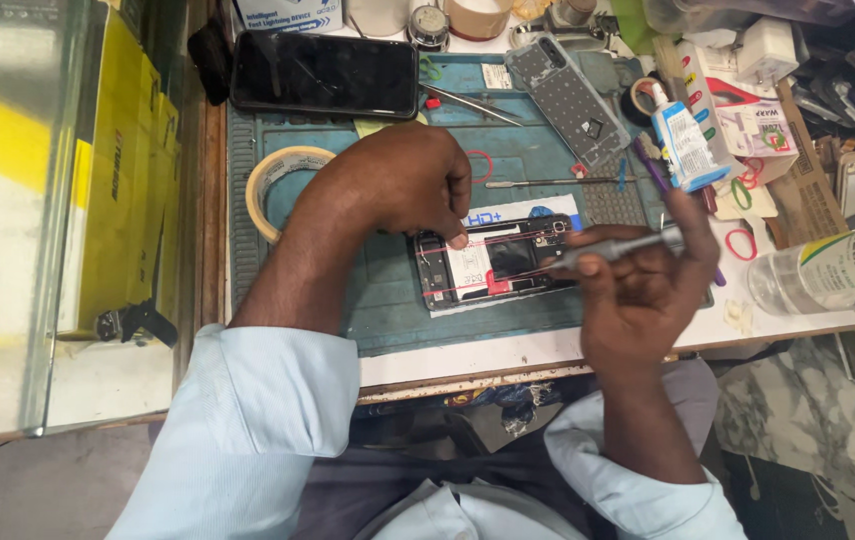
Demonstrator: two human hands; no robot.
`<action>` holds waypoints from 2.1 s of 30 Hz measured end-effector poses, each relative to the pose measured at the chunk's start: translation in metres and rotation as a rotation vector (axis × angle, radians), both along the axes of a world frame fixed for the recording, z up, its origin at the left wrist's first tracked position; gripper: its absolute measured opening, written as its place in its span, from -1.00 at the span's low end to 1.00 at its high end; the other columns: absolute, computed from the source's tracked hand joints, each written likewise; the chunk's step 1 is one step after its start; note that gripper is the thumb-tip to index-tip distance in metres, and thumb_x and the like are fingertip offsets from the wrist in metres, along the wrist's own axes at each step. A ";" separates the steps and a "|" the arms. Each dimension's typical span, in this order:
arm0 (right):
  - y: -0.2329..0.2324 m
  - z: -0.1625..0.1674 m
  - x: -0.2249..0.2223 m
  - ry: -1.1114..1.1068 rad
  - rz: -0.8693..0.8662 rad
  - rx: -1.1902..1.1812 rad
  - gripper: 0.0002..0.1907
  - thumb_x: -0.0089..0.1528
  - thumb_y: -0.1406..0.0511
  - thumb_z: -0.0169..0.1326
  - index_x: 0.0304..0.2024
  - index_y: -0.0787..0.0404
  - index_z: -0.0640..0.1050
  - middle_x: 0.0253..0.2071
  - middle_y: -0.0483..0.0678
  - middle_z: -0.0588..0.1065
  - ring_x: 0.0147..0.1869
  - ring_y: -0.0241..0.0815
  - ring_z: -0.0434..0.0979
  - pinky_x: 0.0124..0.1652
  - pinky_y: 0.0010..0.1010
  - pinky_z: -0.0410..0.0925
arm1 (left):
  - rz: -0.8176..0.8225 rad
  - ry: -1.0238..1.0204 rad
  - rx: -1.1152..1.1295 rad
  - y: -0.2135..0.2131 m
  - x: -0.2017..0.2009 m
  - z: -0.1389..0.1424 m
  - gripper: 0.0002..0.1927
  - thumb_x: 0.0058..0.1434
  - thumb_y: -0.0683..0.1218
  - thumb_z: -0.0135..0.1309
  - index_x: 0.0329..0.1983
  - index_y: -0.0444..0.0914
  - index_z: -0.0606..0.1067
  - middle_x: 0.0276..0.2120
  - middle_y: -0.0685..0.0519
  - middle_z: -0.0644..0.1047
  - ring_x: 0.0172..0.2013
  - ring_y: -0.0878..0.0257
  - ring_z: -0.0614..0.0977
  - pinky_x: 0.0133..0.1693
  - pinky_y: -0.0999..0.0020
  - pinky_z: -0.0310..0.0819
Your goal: The person disassembles a mobile phone using a screwdriver, handles internal components including the battery and frame, and uses a thin tool to scrape and clean the edges of a screen component.
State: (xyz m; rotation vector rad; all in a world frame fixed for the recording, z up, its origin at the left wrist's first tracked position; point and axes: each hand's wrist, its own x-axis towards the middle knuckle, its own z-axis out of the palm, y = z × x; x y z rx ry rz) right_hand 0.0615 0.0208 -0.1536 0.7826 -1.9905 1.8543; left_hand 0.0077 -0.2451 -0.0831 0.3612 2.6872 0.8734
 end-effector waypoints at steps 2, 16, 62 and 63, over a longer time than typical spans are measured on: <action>-0.012 0.000 0.003 0.005 0.082 -0.002 -0.33 0.54 0.44 0.10 0.51 0.06 0.02 0.01 0.17 0.56 0.04 -0.17 0.65 0.04 -0.33 0.62 | -0.010 -0.009 0.018 0.000 0.001 -0.001 -0.70 -0.17 -0.04 0.48 -0.37 -0.18 0.68 -0.40 0.05 0.68 -0.38 0.20 0.71 -0.33 0.24 0.56; -0.072 -0.004 0.006 0.060 0.265 0.137 -0.27 0.35 0.61 0.12 0.46 0.19 0.12 0.18 0.11 0.33 0.11 -0.12 0.61 -0.04 -0.39 0.61 | -0.009 -0.034 0.031 -0.021 0.002 -0.008 -0.76 -0.13 -0.06 0.43 -0.37 -0.16 0.68 -0.47 0.04 0.67 -0.48 0.23 0.68 -0.42 0.25 0.55; -0.062 0.053 0.018 0.089 0.086 0.539 -0.43 0.18 0.33 0.35 0.23 0.18 0.49 0.06 0.00 0.63 -0.04 -0.26 0.70 -0.13 -0.50 0.55 | -0.040 -0.067 0.045 -0.002 0.001 -0.006 -0.66 -0.16 -0.09 0.41 -0.25 -0.18 0.68 -0.41 0.03 0.69 -0.40 0.18 0.72 -0.33 0.24 0.59; -0.062 0.055 0.019 0.088 -0.012 0.577 -0.42 0.13 0.26 0.44 0.18 0.13 0.55 -0.01 -0.07 0.67 -0.12 -0.31 0.73 -0.17 -0.51 0.56 | -0.044 -0.060 0.049 -0.002 0.001 -0.007 -0.68 -0.11 -0.06 0.42 -0.25 -0.18 0.69 -0.41 0.03 0.69 -0.41 0.18 0.72 -0.33 0.23 0.58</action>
